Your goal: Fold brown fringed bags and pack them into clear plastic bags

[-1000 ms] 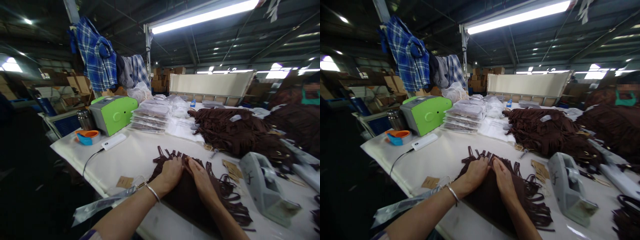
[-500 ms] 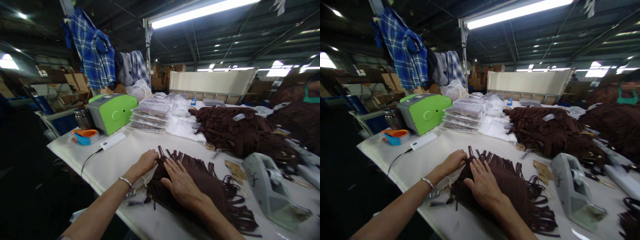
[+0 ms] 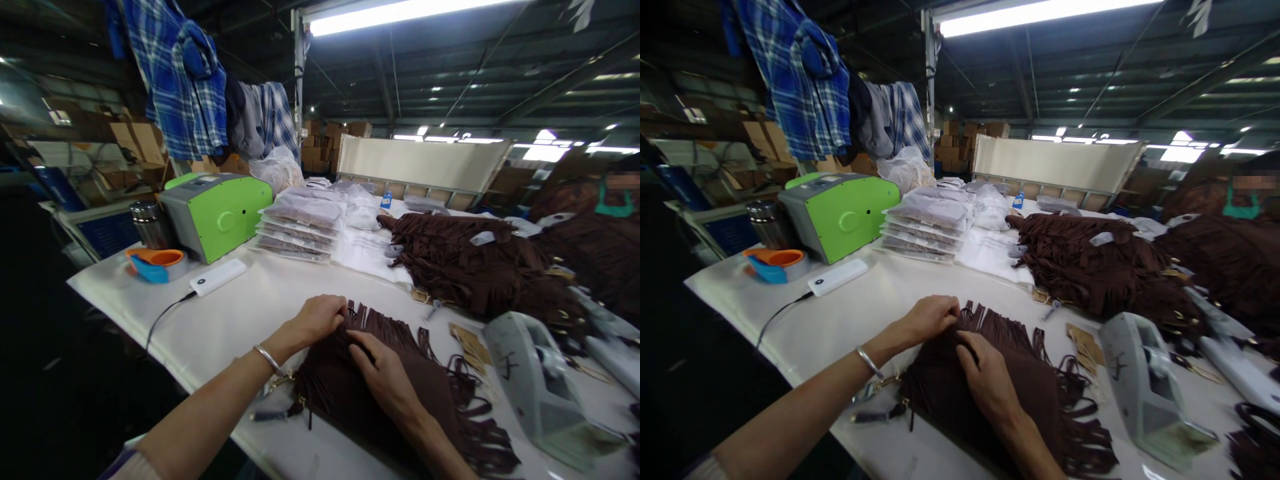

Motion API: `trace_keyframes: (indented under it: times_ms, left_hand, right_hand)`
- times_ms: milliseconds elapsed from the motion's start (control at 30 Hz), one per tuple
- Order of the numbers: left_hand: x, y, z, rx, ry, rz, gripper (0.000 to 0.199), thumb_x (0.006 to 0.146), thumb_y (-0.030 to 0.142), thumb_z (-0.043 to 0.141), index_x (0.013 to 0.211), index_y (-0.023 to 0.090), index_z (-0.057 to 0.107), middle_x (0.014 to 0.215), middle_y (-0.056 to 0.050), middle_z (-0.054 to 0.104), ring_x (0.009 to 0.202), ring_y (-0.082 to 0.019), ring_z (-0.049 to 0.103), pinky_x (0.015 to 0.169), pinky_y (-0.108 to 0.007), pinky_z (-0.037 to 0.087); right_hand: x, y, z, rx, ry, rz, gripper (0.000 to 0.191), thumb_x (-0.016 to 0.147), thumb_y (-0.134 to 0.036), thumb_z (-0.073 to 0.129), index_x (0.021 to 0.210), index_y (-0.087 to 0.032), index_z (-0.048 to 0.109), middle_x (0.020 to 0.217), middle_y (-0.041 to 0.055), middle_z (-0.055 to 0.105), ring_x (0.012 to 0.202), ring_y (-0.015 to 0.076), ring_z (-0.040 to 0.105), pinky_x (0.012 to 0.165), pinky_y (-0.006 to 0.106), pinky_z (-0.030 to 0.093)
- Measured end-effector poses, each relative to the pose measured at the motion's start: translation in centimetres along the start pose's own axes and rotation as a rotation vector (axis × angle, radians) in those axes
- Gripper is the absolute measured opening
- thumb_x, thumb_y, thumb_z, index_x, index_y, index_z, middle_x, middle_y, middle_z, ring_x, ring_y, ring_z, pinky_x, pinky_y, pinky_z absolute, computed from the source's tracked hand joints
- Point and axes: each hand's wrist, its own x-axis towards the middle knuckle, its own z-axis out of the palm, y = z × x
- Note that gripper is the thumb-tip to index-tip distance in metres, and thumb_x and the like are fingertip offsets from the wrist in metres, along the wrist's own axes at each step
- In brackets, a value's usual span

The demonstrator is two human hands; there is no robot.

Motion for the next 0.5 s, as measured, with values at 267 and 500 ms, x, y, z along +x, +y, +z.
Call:
trace_keyframes:
  times_ms: [267, 500]
  left_hand:
    - [-4.2, -0.3, -0.9, -0.171, 0.038, 0.074, 0.022, 0.086, 0.011, 0.051, 0.104, 0.021, 0.060, 0.100, -0.001, 0.066, 0.090, -0.015, 0.060, 0.079, -0.024, 0.046]
    - [-9.3, 0.5, -0.2, 0.069, 0.001, 0.071, 0.009, 0.086, 0.026, 0.063, 0.093, 0.022, 0.061, 0.097, -0.002, 0.059, 0.095, -0.021, 0.053, 0.087, -0.033, 0.042]
  right_hand:
    - [-0.5, 0.7, -1.8, -0.001, 0.132, -0.030, 0.027, 0.092, -0.028, 0.048, 0.108, -0.021, 0.068, 0.111, 0.0065, 0.070, 0.105, 0.0229, 0.063, 0.096, 0.038, 0.047]
    - [0.4, -0.5, -1.0, -0.076, 0.062, -0.146, 0.021, 0.090, -0.020, 0.052, 0.098, -0.022, 0.072, 0.098, 0.0037, 0.072, 0.095, 0.0200, 0.065, 0.089, 0.034, 0.048]
